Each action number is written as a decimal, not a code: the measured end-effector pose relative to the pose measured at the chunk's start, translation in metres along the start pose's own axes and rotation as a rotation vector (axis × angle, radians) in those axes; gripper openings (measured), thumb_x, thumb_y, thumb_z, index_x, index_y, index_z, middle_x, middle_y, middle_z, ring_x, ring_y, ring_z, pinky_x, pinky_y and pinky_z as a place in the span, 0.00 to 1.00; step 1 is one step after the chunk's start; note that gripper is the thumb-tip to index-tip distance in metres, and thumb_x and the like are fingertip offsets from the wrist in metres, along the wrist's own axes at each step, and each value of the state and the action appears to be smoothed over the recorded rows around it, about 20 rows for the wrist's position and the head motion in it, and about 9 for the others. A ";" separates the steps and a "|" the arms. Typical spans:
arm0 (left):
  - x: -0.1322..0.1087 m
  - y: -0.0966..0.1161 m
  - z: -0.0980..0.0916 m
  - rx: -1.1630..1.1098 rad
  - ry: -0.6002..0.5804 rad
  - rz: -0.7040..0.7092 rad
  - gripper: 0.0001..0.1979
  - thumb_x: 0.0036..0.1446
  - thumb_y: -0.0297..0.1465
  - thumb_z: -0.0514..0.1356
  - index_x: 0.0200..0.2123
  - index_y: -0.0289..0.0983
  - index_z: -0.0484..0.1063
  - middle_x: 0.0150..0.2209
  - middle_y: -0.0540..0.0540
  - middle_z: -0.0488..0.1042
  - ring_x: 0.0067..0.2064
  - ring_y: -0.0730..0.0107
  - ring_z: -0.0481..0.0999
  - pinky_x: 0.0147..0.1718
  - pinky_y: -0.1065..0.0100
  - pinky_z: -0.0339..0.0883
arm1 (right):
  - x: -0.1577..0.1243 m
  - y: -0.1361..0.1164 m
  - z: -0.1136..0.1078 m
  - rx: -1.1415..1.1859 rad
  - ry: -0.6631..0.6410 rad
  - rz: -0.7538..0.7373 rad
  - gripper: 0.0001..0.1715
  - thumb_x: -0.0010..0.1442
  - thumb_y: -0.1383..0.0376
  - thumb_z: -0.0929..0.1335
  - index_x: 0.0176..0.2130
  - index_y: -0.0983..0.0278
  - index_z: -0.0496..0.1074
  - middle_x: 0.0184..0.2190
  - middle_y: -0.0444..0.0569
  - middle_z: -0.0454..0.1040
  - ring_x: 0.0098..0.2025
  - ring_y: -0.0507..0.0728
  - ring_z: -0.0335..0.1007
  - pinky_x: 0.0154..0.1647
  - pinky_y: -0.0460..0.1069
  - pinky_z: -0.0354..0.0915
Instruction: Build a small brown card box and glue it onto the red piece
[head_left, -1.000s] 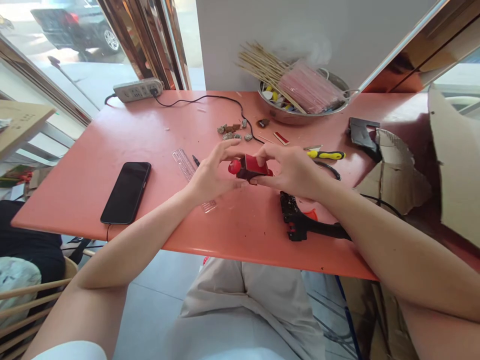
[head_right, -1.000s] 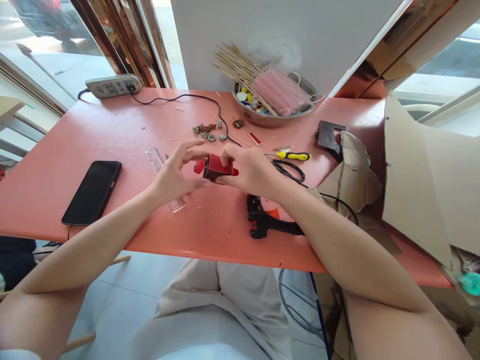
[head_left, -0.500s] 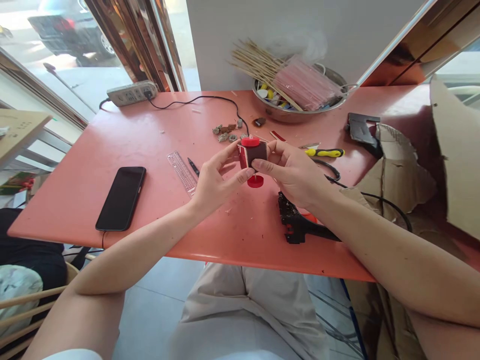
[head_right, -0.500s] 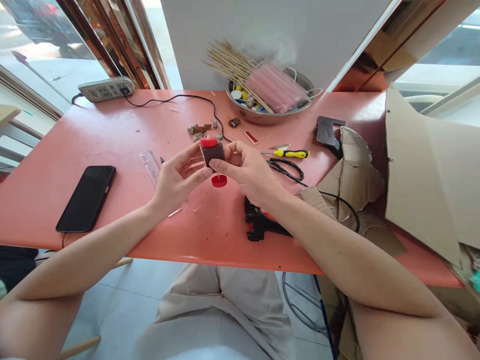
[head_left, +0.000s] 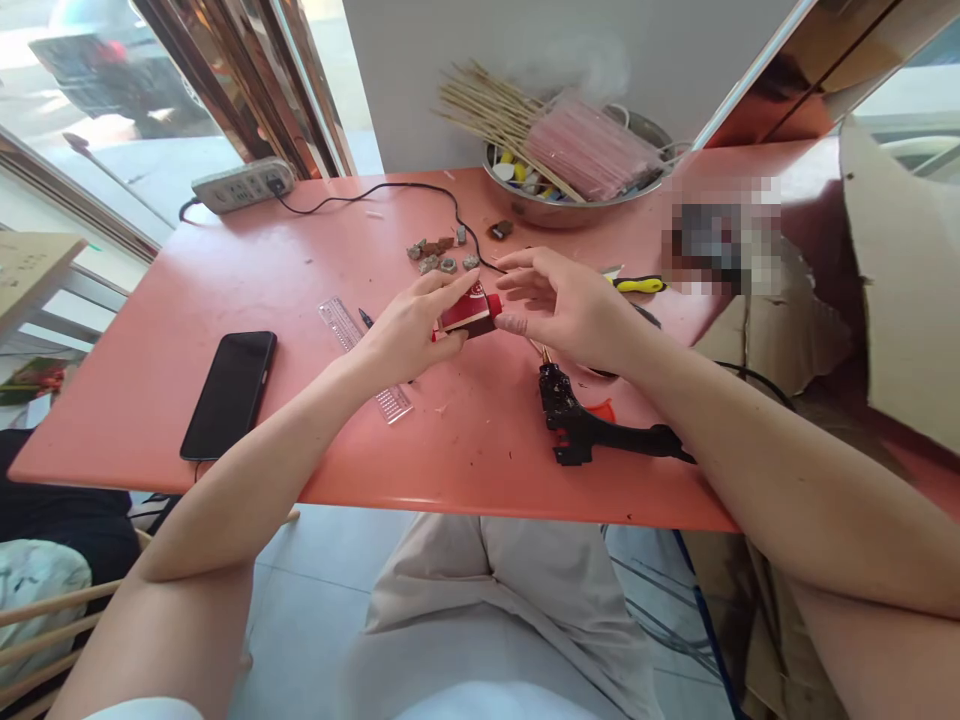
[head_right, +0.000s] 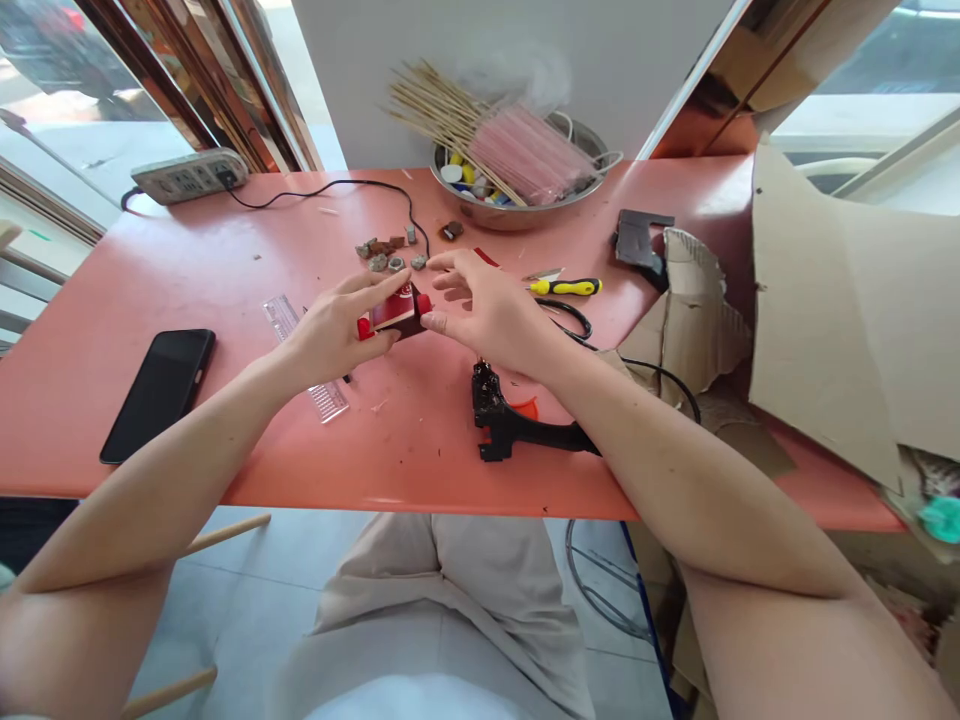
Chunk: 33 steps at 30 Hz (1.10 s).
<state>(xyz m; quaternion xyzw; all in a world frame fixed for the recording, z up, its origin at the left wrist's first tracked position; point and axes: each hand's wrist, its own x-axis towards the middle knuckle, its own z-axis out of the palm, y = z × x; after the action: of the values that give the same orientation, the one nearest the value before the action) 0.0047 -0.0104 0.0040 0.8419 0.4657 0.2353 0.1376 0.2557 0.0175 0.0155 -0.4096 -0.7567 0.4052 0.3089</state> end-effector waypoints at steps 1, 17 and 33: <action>0.000 0.003 0.000 0.012 -0.035 -0.004 0.36 0.64 0.29 0.63 0.75 0.38 0.70 0.66 0.36 0.79 0.64 0.48 0.81 0.64 0.50 0.76 | 0.000 0.001 -0.002 -0.044 -0.031 -0.026 0.25 0.58 0.60 0.80 0.55 0.57 0.80 0.58 0.54 0.87 0.60 0.67 0.84 0.65 0.65 0.76; 0.003 0.006 0.004 0.073 -0.107 -0.050 0.23 0.58 0.34 0.65 0.57 0.41 0.81 0.51 0.43 0.87 0.52 0.49 0.86 0.61 0.49 0.74 | -0.002 -0.017 0.010 -0.579 -0.044 -0.018 0.17 0.54 0.71 0.76 0.43 0.58 0.76 0.32 0.47 0.80 0.38 0.65 0.77 0.42 0.55 0.63; -0.006 -0.001 0.006 -0.046 -0.049 -0.018 0.24 0.62 0.35 0.65 0.61 0.39 0.82 0.57 0.40 0.86 0.58 0.50 0.85 0.62 0.52 0.76 | 0.000 -0.007 0.003 -0.327 -0.070 -0.024 0.11 0.51 0.71 0.77 0.35 0.57 0.79 0.36 0.46 0.84 0.42 0.63 0.80 0.50 0.57 0.67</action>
<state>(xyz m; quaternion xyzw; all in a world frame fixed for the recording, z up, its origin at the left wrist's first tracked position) 0.0051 -0.0149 -0.0032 0.8397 0.4644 0.2237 0.1705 0.2507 0.0138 0.0204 -0.4312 -0.8275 0.2871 0.2166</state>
